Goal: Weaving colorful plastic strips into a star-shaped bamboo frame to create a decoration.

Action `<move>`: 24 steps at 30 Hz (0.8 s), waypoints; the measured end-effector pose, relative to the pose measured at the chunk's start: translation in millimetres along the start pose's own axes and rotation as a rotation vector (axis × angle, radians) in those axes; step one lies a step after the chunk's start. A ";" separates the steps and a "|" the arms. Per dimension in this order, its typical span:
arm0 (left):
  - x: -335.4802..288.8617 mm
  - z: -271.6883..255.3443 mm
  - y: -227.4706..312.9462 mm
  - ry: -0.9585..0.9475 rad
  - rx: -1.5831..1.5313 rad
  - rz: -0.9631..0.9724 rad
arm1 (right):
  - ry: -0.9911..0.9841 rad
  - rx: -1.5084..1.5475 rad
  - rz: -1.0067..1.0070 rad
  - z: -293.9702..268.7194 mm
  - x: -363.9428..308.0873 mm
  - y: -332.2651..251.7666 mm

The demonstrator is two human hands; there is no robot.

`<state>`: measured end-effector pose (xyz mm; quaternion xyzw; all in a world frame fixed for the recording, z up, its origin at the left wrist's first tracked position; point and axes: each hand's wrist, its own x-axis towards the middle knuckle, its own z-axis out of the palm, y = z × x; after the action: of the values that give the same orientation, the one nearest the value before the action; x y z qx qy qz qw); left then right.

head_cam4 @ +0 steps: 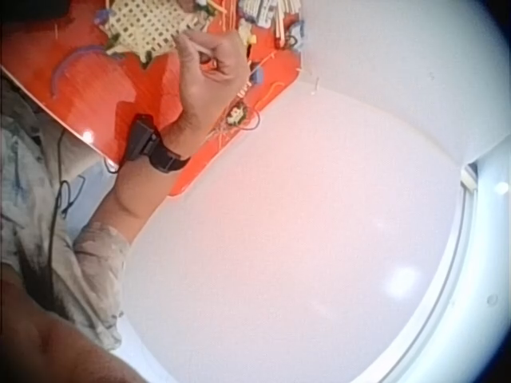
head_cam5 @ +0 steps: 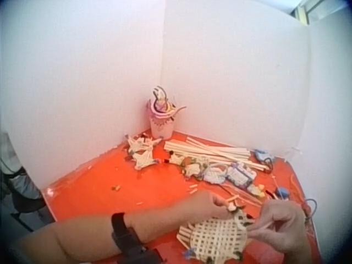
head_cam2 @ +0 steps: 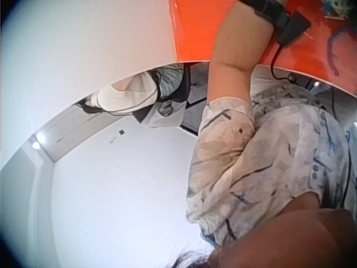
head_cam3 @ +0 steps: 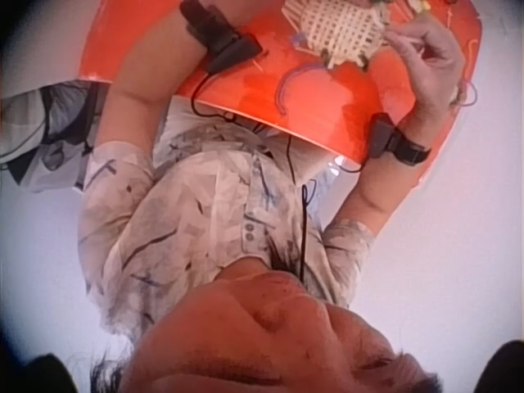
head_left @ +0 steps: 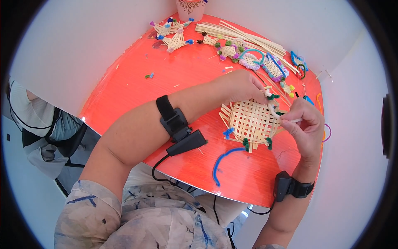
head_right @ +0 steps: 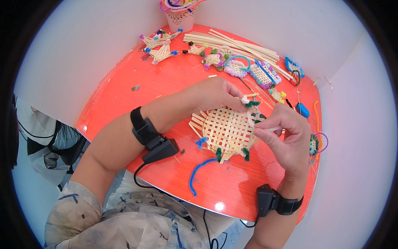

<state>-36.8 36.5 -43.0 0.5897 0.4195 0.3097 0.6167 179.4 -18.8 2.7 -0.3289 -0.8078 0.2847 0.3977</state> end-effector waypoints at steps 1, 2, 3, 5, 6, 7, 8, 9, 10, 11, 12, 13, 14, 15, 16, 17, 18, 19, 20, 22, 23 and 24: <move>-1.5 -0.2 1.5 0.005 0.029 0.004 | -0.020 0.002 -0.009 0.5 0.3 -2.6; -3.1 -0.3 3.2 0.010 0.058 0.009 | -0.020 0.002 -0.012 2.2 0.2 -5.0; -2.1 -0.5 1.1 0.010 0.058 0.007 | -0.026 -0.010 -0.009 6.0 -0.5 -3.5; -0.7 -0.3 -2.6 0.046 0.109 0.017 | -0.032 -0.021 -0.004 12.3 -2.1 -4.9; -1.5 -0.3 -1.8 0.048 0.110 0.018 | -0.042 -0.102 0.021 14.5 -2.3 -10.4; -2.2 -0.3 -1.0 0.077 0.141 0.015 | -0.051 -0.183 0.046 17.4 -1.8 -14.5; -2.9 -0.2 -0.3 0.106 0.171 0.013 | -0.051 -0.183 0.044 22.1 -0.6 -16.6; -3.6 0.1 -0.3 0.106 0.171 0.013 | -0.034 -0.282 -0.074 27.2 0.5 -18.2; -4.2 0.3 -0.5 0.108 0.217 0.020 | -0.017 -0.381 -0.192 30.9 1.4 -19.4; -4.2 0.3 -0.6 0.110 0.262 0.027 | -0.016 -0.381 -0.193 33.1 2.1 -20.9; -3.7 0.1 -2.3 0.111 0.263 0.027 | -0.036 -0.412 -0.194 35.1 2.8 -23.1; -2.9 -0.2 -4.7 0.111 0.249 0.026 | -0.056 -0.443 -0.195 36.2 3.3 -24.3; -2.4 -1.0 -6.7 0.111 0.236 0.024 | -0.055 -0.440 -0.198 36.2 3.8 -21.4; -2.8 -0.2 -4.1 0.108 0.236 0.027 | 0.037 -0.432 -0.219 33.9 3.1 -15.9; -3.8 -0.3 -1.4 0.105 0.225 0.040 | 0.129 -0.422 -0.241 31.6 2.6 -12.9; -5.0 -0.8 0.6 0.103 0.215 0.053 | 0.131 -0.424 -0.242 29.8 2.3 -13.5; -6.1 -1.1 0.8 0.102 0.216 0.055 | 0.220 -0.305 -0.059 28.1 1.8 -14.6; -7.5 -1.2 0.6 0.063 0.168 0.067 | 0.305 -0.182 0.122 26.7 1.6 -14.8; -8.1 -1.4 0.6 0.024 0.120 0.078 | 0.306 -0.182 0.121 25.5 1.6 -11.1; -3.8 -4.7 -5.4 -0.011 0.111 0.099 | 0.379 -0.094 0.172 23.3 1.4 -3.2; -1.5 -6.7 -8.2 -0.045 0.101 0.117 | 0.380 -0.094 0.170 22.6 1.6 -3.6; -0.9 -8.4 -8.4 -0.046 0.102 0.118 | 0.410 -0.087 0.218 21.9 1.9 -3.9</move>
<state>-45.6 38.6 -50.7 0.6509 0.3850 0.3103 0.5761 159.2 -24.1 -5.0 -0.4818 -0.6814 0.2182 0.5059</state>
